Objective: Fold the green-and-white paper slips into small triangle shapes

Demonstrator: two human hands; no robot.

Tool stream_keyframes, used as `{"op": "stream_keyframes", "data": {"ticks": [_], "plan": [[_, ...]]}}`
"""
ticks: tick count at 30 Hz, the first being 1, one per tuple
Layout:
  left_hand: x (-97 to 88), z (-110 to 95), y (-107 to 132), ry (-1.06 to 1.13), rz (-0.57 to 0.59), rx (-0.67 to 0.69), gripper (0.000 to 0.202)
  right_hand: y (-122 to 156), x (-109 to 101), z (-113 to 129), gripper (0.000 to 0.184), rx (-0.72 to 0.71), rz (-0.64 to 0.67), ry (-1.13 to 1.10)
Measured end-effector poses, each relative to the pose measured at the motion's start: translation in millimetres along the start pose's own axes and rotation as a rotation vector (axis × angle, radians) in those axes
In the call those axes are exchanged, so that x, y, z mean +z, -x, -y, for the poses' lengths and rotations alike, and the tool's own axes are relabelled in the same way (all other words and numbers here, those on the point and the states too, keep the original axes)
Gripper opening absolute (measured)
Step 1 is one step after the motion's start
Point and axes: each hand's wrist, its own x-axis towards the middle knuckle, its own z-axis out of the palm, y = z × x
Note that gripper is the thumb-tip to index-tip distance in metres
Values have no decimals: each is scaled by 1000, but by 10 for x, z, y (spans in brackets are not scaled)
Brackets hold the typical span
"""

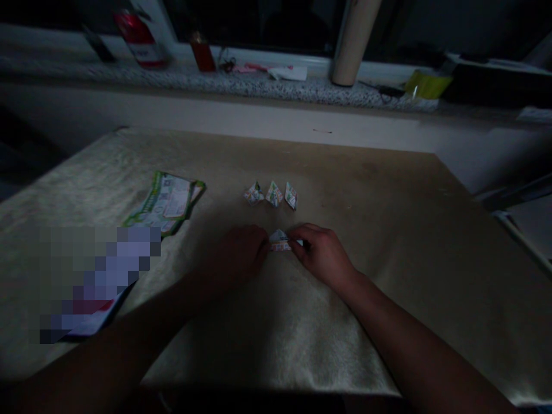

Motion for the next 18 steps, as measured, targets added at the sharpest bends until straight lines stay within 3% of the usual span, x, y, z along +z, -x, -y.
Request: {"op": "stream_keyframes", "data": {"ticks": [18], "plan": [[-47,-54,-31,-15,20,-19,21,-25,46,17,8,65,0,9]]}}
